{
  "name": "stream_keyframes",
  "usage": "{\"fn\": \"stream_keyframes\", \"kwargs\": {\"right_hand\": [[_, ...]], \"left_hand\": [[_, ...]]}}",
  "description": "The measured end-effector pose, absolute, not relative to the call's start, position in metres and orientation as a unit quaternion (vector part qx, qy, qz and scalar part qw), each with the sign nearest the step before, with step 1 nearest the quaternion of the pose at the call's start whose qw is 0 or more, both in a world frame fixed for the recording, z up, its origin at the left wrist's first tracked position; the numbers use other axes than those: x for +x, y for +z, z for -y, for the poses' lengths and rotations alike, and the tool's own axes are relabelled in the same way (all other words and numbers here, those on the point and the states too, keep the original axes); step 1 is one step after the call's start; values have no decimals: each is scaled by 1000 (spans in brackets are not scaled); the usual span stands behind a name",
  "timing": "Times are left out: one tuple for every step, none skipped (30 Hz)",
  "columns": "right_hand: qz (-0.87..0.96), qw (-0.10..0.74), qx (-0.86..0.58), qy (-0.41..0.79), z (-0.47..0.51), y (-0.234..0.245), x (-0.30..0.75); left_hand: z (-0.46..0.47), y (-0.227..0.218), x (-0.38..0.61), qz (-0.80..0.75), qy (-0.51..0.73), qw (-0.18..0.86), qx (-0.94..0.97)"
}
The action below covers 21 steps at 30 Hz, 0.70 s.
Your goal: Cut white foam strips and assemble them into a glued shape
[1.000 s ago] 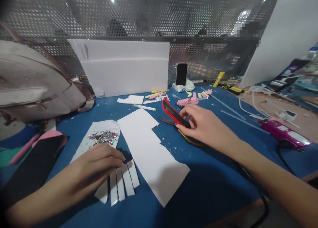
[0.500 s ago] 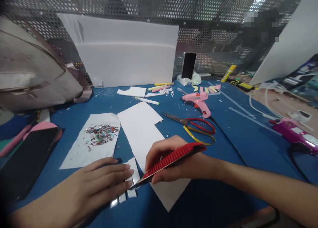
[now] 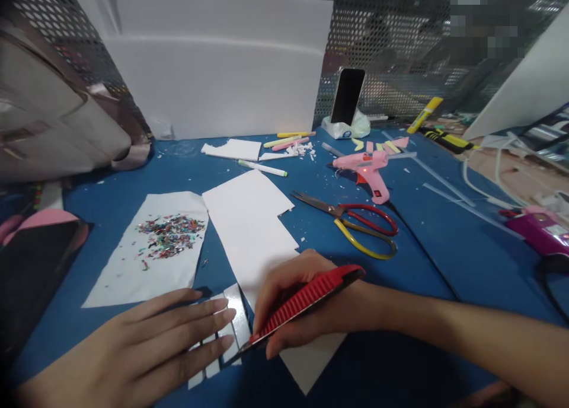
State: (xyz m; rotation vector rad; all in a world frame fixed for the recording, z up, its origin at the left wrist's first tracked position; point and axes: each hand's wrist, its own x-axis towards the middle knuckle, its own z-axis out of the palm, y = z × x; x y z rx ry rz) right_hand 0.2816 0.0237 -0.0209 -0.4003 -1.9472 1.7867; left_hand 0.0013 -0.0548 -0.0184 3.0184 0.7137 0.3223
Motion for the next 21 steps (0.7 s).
{"fn": "stream_keyframes", "kwargs": {"right_hand": [[708, 234, -144, 650, -24, -20, 281], [709, 231, -146, 650, -24, -19, 281], [710, 230, -147, 649, -24, -19, 281], [709, 234, -147, 648, -24, -19, 281], [709, 238, -146, 647, -24, -19, 282], [709, 242, -144, 646, -24, -19, 282], [710, 240, -143, 646, -23, -19, 283], [711, 241, -139, 645, -23, -20, 283], [712, 239, -138, 646, -23, -20, 284], [713, 236, -139, 646, -23, -21, 285], [713, 235, -141, 646, -23, -21, 285], [712, 237, -143, 646, -23, -21, 285], [710, 239, -145, 646, -23, -21, 286], [708, 242, -147, 647, -23, -21, 286], [707, 241, -149, 648, -23, -21, 286], [707, 239, -150, 649, -23, -21, 286], [708, 235, -149, 649, -23, -21, 286], [711, 231, -148, 648, -23, -22, 286], [714, 229, -147, 645, -23, -21, 286], [719, 228, -147, 640, -23, -21, 286], [723, 229, -147, 636, -23, -21, 285]], "left_hand": [[55, -18, 1, -229, 105, 11, 968], [54, -17, 1, -229, 105, 12, 968], [54, -17, 1, -228, 104, 12, 968], [54, -16, 1, -226, 99, 12, 969], [54, -16, 1, -224, 93, 12, 970], [54, -16, 0, -222, 87, 12, 971], [54, -16, 0, -220, 84, 12, 972], [53, -16, 0, -219, 83, 12, 972], [53, -16, 0, -219, 84, 13, 972], [53, -16, 0, -220, 86, 14, 972], [53, -16, 0, -221, 89, 15, 971], [54, -16, 0, -222, 92, 17, 970], [54, -16, 0, -223, 96, 19, 970], [54, -17, 0, -223, 99, 22, 970], [54, -17, 0, -223, 102, 24, 969], [54, -18, 1, -223, 105, 25, 969], [55, -18, 1, -224, 109, 25, 968], [55, -18, 1, -227, 113, 23, 967], [55, -18, 2, -230, 118, 23, 966], [55, -18, 2, -232, 122, 23, 965], [55, -18, 2, -233, 123, 22, 964]]}}
